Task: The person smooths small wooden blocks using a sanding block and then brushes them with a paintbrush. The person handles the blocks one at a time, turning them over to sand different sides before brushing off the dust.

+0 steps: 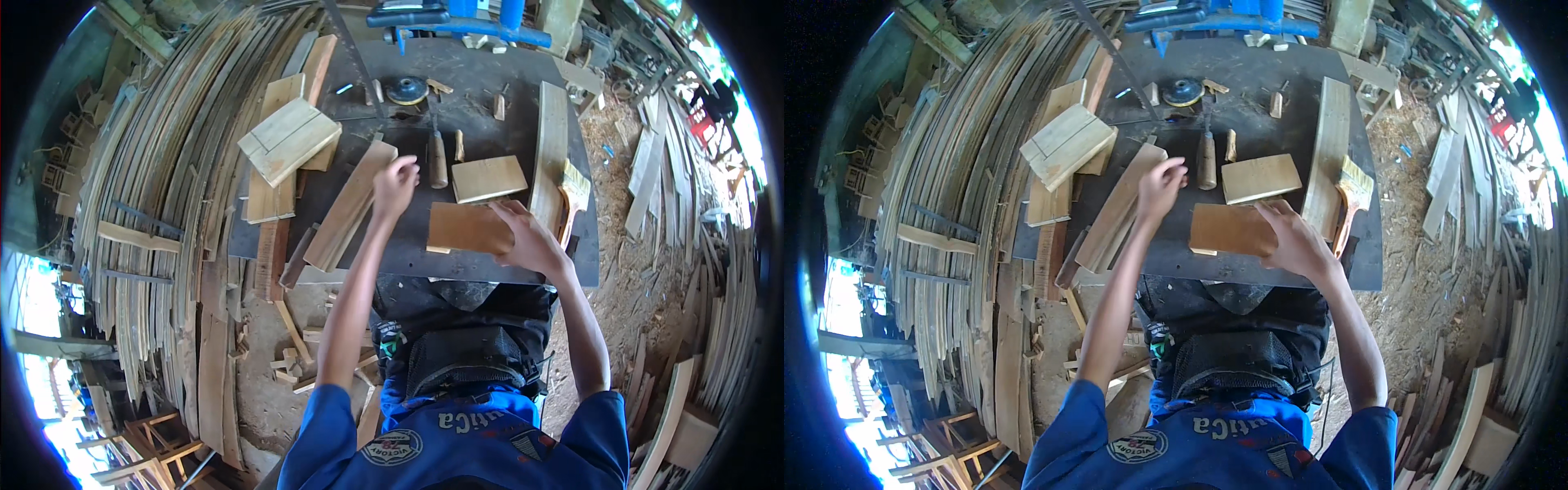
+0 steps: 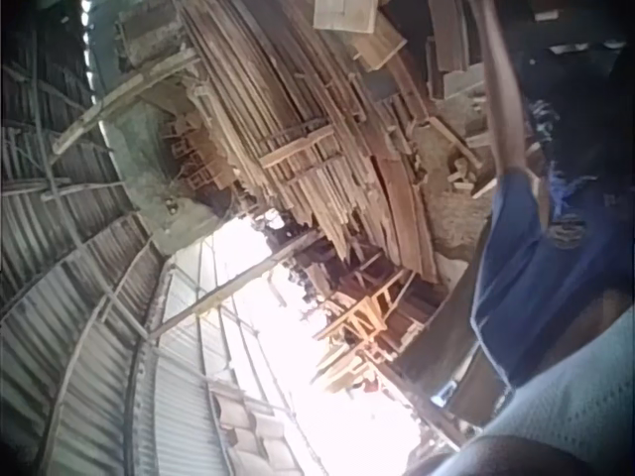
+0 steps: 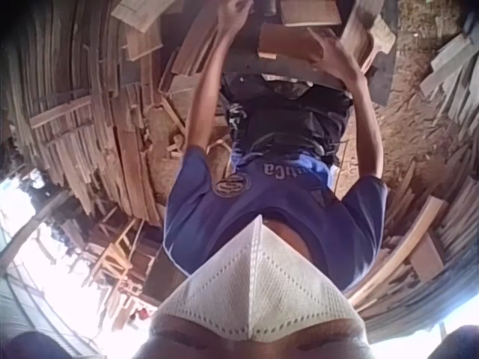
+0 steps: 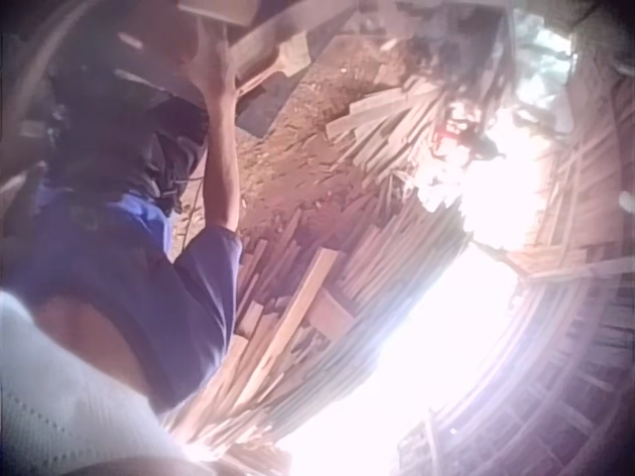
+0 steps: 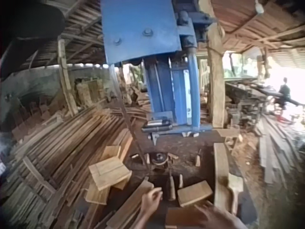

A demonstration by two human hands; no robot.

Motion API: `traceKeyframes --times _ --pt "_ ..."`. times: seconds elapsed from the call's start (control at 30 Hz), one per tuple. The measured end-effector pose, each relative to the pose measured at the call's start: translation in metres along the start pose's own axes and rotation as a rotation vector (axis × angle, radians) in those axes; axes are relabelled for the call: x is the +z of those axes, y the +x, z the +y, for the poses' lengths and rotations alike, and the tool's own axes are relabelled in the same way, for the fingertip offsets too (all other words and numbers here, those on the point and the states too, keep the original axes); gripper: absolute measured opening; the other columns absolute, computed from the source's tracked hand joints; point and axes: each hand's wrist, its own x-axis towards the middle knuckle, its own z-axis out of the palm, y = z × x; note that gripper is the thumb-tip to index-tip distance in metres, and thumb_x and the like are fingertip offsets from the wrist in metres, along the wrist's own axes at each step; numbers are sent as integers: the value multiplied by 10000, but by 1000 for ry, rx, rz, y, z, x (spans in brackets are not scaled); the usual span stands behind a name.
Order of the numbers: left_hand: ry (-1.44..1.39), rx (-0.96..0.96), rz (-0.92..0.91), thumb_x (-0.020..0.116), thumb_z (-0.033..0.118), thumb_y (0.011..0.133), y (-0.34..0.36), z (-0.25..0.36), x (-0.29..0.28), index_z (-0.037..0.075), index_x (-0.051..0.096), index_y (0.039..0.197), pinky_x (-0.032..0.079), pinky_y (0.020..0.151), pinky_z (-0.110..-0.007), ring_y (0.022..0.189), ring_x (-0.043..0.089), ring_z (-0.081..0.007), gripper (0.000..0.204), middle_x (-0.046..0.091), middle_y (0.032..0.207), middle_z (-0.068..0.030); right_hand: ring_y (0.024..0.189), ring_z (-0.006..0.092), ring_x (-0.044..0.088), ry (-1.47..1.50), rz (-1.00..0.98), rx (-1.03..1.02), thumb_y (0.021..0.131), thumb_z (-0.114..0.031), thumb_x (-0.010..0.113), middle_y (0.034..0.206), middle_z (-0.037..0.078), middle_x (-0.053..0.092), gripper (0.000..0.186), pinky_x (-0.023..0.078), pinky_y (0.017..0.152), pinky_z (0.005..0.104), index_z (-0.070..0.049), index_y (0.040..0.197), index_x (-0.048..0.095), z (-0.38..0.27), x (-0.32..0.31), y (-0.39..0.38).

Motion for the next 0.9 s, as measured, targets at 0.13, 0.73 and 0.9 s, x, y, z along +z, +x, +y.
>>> traceKeyframes --times 0.13,0.73,0.9 --pt "633 178 160 617 114 725 42 -23 20 14 640 905 491 737 -387 819 608 -330 208 621 865 -202 1060 351 487 28 -50 52 536 -138 690 1178 195 463 789 422 899 381 -53 1262 392 -5 2 3" --pt "119 71 -62 541 83 836 -80 21 -33 8 453 850 440 546 -265 557 536 -155 116 547 646 -104 972 312 551 131 251 103 500 -172 776 1111 161 527 757 451 832 356 -40 1180 470 5 -3 -81" --pt "-121 -69 -205 448 23 876 -151 50 -42 -1 476 880 416 569 -198 647 517 -59 37 540 722 -37 998 323 538 -5 134 182 500 -160 785 1180 138 493 792 456 833 373 -49 1209 449 -1 13 -82"
